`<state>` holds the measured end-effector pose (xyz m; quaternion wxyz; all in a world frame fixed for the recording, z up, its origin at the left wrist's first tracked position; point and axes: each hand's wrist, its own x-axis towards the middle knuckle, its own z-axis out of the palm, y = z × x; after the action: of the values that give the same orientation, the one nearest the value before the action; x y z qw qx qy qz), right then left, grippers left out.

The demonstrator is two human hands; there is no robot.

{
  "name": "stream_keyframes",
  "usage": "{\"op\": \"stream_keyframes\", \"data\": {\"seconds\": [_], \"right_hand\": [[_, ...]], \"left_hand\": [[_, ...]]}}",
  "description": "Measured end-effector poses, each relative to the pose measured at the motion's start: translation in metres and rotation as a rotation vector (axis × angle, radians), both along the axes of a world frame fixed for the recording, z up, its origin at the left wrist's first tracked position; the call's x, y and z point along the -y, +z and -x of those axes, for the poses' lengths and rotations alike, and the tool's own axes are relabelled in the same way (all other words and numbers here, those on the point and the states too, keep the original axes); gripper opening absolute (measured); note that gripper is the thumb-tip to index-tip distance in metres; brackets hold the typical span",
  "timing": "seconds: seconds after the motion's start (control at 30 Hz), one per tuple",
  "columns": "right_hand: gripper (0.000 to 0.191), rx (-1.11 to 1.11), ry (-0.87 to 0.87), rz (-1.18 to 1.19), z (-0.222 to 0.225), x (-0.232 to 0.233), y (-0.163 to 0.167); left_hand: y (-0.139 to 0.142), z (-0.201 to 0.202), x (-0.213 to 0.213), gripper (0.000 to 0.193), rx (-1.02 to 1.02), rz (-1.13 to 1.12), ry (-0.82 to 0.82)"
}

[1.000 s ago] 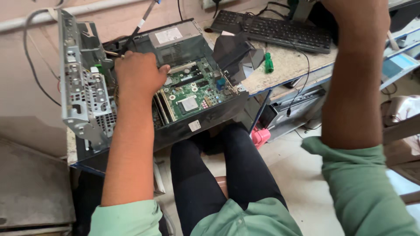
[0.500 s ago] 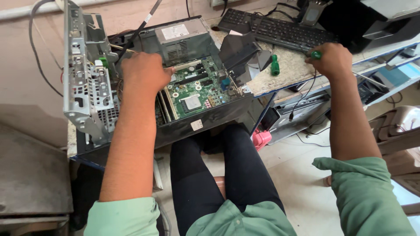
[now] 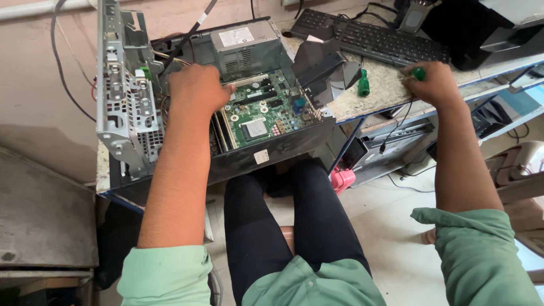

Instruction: The person installs a motherboard into a desktop computer case, aligns it with the standoffs, and secures it with screws using a screwdriver. The person also connects internal cables to the motherboard.

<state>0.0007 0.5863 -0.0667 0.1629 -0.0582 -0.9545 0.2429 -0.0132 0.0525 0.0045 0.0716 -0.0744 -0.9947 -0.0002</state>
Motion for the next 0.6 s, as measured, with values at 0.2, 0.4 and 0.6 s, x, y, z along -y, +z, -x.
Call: {"op": "stream_keyframes", "data": {"seconds": [0.2, 0.4, 0.6], "right_hand": [[0.020, -0.191, 0.182, 0.003, -0.010, 0.001, -0.005], [0.024, -0.236, 0.258, -0.318, -0.003, -0.011, -0.008], [0.020, -0.399, 0.163, -0.508, -0.023, 0.013, 0.004]], "left_hand": [[-0.001, -0.001, 0.001, 0.052, -0.036, -0.015, -0.010], [-0.006, 0.004, 0.004, 0.049, -0.017, -0.052, 0.012], [-0.010, 0.010, 0.022, 0.035, -0.101, -0.149, 0.068]]}}
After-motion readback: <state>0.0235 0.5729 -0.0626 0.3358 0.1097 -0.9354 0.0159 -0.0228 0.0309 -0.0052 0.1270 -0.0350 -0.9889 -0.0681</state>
